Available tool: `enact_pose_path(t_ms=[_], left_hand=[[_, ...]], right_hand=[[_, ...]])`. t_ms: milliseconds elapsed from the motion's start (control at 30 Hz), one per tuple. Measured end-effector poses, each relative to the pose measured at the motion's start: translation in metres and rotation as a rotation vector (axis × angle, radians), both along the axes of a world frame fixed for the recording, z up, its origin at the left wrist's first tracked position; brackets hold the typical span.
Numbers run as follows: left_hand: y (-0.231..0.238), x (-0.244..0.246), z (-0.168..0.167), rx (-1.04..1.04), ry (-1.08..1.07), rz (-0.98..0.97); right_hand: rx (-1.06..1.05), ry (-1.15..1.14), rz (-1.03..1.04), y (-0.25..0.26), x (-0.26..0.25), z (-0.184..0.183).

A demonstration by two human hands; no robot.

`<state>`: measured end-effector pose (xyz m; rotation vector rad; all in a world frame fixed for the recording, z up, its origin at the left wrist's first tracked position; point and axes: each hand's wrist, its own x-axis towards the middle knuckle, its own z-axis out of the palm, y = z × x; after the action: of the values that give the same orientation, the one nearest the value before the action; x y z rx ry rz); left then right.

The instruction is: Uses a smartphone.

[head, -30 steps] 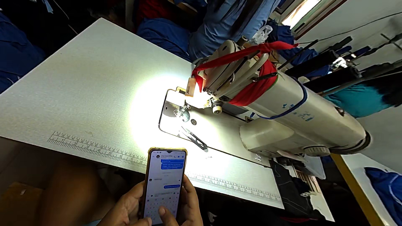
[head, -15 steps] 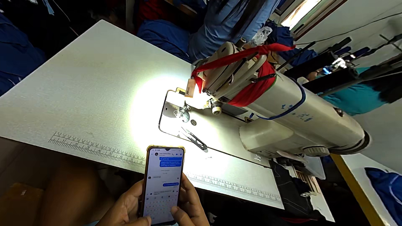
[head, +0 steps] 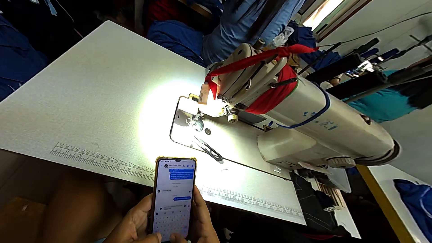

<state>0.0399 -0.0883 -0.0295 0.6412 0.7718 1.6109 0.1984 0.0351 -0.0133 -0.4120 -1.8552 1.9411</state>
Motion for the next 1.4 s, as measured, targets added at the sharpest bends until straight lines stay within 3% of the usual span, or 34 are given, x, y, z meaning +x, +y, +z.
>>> enact_pose_path(t_ms=[267, 633, 800, 1167, 1400], left_hand=[[0.0, -0.001, -0.001, 0.03, -0.017, -0.017], [-0.002, 0.001, 0.001, -0.026, -0.004, 0.018], [-0.002, 0.0, 0.0, 0.003, -0.022, 0.001], [-0.001, 0.002, 0.0, 0.009, 0.018, -0.007], [-0.001, 0.002, 0.002, -0.022, 0.019, 0.022]], right_hand=[[-0.143, 0.027, -0.021, 0.005, 0.003, 0.002], [-0.058, 0.021, 0.069, 0.004, 0.003, 0.0], [-0.129, 0.017, 0.092, 0.008, 0.006, 0.004], [0.017, -0.042, -0.111, -0.007, -0.004, 0.002], [-0.02, -0.013, 0.017, 0.0, 0.002, 0.001]])
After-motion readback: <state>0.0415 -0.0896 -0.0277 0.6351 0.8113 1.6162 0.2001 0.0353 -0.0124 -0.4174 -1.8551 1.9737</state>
